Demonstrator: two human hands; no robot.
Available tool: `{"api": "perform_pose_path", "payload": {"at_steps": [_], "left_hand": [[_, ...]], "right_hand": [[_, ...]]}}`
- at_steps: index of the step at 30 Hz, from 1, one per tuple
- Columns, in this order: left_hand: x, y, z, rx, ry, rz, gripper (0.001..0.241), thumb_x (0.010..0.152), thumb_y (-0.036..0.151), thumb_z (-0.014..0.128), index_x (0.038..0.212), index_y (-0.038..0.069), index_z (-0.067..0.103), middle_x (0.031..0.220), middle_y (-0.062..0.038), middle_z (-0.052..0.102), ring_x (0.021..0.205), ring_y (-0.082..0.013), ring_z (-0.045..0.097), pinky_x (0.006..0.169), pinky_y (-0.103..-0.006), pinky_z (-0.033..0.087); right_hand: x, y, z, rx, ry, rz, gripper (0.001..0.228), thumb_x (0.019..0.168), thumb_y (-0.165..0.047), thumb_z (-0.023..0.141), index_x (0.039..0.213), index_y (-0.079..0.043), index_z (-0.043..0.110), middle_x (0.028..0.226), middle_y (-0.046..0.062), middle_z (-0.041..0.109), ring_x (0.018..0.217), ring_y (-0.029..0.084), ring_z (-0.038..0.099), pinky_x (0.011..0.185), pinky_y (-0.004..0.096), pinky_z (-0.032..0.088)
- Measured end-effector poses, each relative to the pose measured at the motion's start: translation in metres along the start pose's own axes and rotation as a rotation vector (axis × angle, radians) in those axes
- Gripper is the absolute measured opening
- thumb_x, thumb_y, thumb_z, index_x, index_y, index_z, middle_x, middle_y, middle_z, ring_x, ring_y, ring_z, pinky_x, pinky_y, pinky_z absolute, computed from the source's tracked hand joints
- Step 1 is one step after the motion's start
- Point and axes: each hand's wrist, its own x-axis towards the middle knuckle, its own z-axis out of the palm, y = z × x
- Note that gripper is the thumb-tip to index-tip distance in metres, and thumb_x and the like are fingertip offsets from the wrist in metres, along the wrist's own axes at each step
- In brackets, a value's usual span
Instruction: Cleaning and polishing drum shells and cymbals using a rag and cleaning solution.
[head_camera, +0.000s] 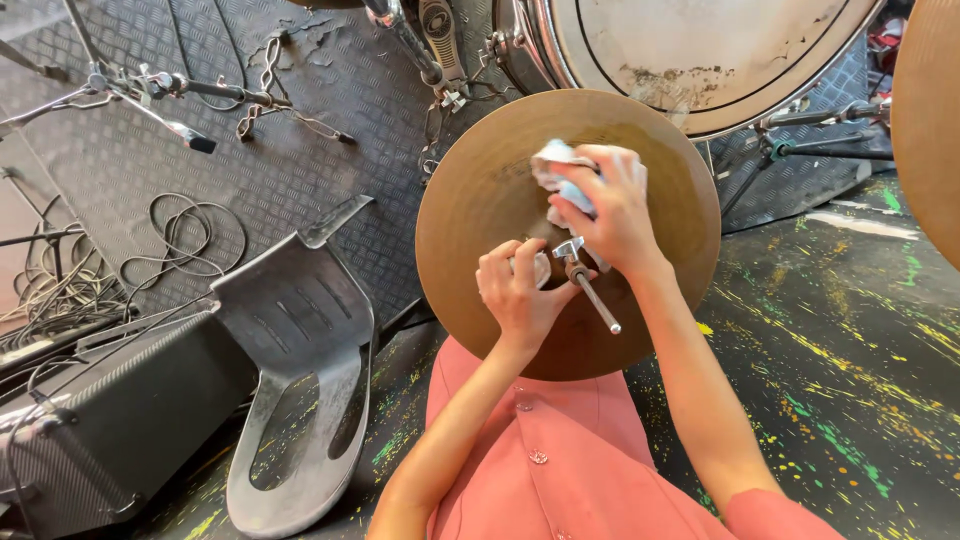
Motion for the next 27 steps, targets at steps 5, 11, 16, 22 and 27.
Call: {"api": "perform_pose_path", "payload": {"at_steps": [5, 11, 16, 22, 27], "left_hand": [[-0.005, -0.016, 0.011, 0.025, -0.049, 0.053, 0.049, 0.053, 0.038, 0.083, 0.094, 0.018, 0.065, 0.089, -0.002, 0.057, 0.075, -0.0227, 0.058, 0.071, -0.0340, 0.051], [0.033, -0.051, 0.007, -0.274, -0.352, 0.230, 0.062, 0.051, 0.042, 0.094, 0.100, 0.019, 0.064, 0.096, -0.003, 0.060, 0.086, -0.0266, 0.061, 0.077, -0.0357, 0.051], [0.020, -0.012, -0.023, -0.125, -0.386, 0.017, 0.070, 0.046, 0.027, 0.096, 0.107, 0.018, 0.064, 0.103, -0.004, 0.058, 0.093, -0.0287, 0.060, 0.082, -0.0400, 0.049], [-0.017, -0.030, -0.001, -0.028, -0.196, -0.044, 0.065, 0.066, 0.045, 0.090, 0.119, 0.019, 0.065, 0.105, -0.006, 0.056, 0.093, -0.0275, 0.059, 0.083, -0.0378, 0.047], [-0.008, -0.048, 0.004, -0.052, -0.215, 0.083, 0.062, 0.064, 0.050, 0.090, 0.116, 0.023, 0.070, 0.103, -0.001, 0.057, 0.091, -0.0228, 0.058, 0.084, -0.0340, 0.047]], "right_hand": [[-0.019, 0.010, -0.007, 0.194, -0.214, -0.104, 0.019, 0.081, -0.022, 0.072, 0.097, -0.013, 0.069, 0.118, 0.003, 0.063, 0.114, 0.029, 0.053, 0.095, 0.040, 0.039], [-0.079, 0.015, -0.051, 0.334, -0.227, 0.138, 0.011, 0.089, -0.023, 0.078, 0.092, -0.014, 0.073, 0.114, 0.000, 0.069, 0.109, 0.026, 0.060, 0.099, 0.040, 0.044], [-0.067, 0.008, -0.052, 0.209, -0.075, 0.220, 0.011, 0.093, -0.018, 0.077, 0.101, -0.011, 0.074, 0.118, 0.007, 0.065, 0.111, 0.030, 0.059, 0.099, 0.042, 0.046], [-0.024, -0.001, -0.010, 0.087, 0.032, 0.019, 0.014, 0.096, -0.022, 0.076, 0.107, -0.013, 0.076, 0.116, 0.006, 0.063, 0.111, 0.029, 0.056, 0.098, 0.043, 0.042], [-0.067, 0.001, -0.019, 0.226, -0.001, 0.023, 0.012, 0.097, -0.022, 0.071, 0.098, -0.011, 0.074, 0.114, 0.006, 0.065, 0.110, 0.031, 0.058, 0.101, 0.043, 0.044]]}}
